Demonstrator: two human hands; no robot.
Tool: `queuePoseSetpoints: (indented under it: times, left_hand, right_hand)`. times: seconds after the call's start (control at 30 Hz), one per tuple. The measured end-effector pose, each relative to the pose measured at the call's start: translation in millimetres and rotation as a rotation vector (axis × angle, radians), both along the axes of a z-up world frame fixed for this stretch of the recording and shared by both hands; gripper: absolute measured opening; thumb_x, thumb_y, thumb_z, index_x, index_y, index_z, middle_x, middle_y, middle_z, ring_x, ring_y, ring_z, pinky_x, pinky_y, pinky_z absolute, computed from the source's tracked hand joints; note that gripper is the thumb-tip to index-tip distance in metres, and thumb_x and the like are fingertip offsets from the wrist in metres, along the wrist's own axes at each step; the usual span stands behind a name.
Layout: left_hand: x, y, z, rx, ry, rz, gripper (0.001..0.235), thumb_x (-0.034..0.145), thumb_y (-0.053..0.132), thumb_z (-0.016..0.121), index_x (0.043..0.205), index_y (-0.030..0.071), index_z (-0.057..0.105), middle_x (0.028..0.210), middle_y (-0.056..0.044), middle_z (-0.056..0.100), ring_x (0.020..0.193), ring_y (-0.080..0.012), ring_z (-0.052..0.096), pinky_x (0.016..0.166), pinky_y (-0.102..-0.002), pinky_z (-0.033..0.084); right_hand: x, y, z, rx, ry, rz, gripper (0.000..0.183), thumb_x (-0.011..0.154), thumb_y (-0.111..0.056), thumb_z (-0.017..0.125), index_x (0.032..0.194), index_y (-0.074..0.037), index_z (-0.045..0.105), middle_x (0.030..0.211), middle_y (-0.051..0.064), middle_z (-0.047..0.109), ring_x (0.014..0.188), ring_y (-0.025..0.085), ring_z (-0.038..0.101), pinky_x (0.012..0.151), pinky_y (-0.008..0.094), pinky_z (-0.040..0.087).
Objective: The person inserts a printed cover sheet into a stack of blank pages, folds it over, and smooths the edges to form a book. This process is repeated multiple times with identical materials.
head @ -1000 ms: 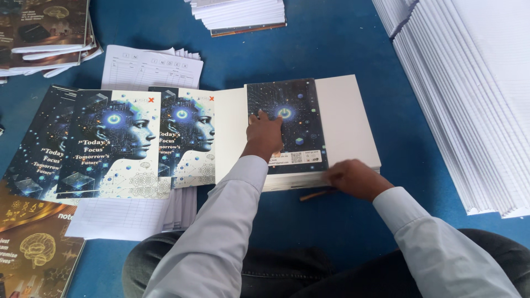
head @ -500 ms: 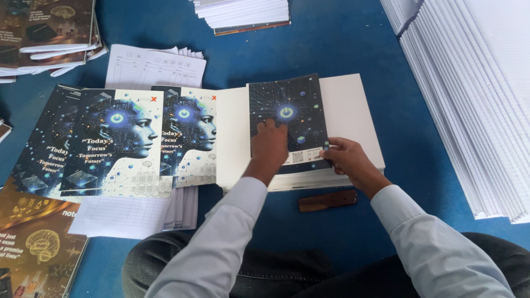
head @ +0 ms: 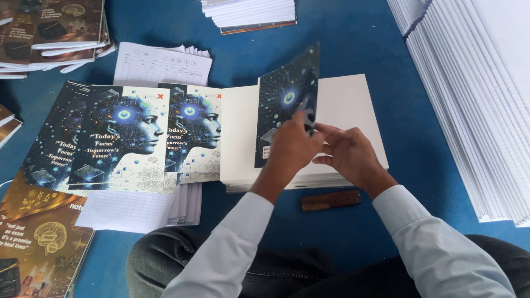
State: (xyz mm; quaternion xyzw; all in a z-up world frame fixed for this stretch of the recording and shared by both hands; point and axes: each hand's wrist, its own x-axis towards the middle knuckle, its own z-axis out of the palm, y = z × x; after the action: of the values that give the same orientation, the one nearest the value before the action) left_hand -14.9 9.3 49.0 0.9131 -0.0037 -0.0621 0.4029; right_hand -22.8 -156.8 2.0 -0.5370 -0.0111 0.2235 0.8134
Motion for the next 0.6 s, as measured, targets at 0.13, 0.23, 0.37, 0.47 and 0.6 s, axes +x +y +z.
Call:
queuePoseSetpoints:
  times: [0.13,0.23,0.37,0.47,0.6]
  left_hand:
    - [-7.4,27.4,8.9,0.059,-0.295,0.048,0.049,0.083,0.014,0.062,0.13,0.002,0.061,0.101,-0.022,0.074,0.092,-0.0374,0.074,0.088,-0.047,0.057]
    - [-9.7,62.2,16.6,0.207,-0.405,0.095,0.04,0.086,0.006,0.06,0.126,0.0,0.063,0.098,-0.026,0.073,0.088,-0.0388,0.073,0.085,-0.048,0.057]
    - [-14.0,124.7,21.7,0.165,-0.454,0.271,0.036,0.092,0.003,0.06,0.127,0.004,0.064,0.093,-0.023,0.075,0.081,-0.0372,0.075,0.078,-0.048,0.058]
    - [-22.0,169.7,8.3,0.037,-0.57,0.317,0.039,0.09,-0.004,0.064,0.129,0.001,0.064,0.103,-0.022,0.076,0.081,-0.0284,0.075,0.074,-0.039,0.058]
    - [-35.5,234.0,-27.2,-0.064,-0.605,0.346,0.04,0.092,-0.008,0.063,0.131,-0.001,0.064,0.113,-0.02,0.073,0.095,-0.0194,0.073,0.08,-0.032,0.057]
  right_hand:
    - [0.7,0.2,1.5,-0.172,0.029,-0.044,0.063,0.097,-0.039,0.032,0.141,0.003,0.052,0.12,0.02,0.067,0.105,0.029,0.065,0.089,0.044,0.053]
    - [0.1,-0.2,2.1,-0.278,0.017,-0.074,0.064,0.098,-0.044,0.034,0.139,0.002,0.054,0.12,0.021,0.067,0.104,0.029,0.064,0.089,0.043,0.053]
    - [0.6,0.8,3.6,-0.378,0.026,-0.089,0.067,0.1,-0.05,0.034,0.139,0.002,0.054,0.12,0.021,0.065,0.104,0.028,0.064,0.09,0.042,0.053]
    - [2.3,-1.1,2.5,-0.531,0.025,-0.116,0.065,0.1,-0.048,0.038,0.138,0.002,0.055,0.124,0.019,0.066,0.107,0.028,0.064,0.091,0.041,0.054]
    - [7.0,-13.0,-6.0,-0.987,-0.088,-0.17,0.058,0.095,-0.042,0.054,0.135,-0.001,0.059,0.126,0.021,0.066,0.115,0.03,0.065,0.093,0.041,0.053]
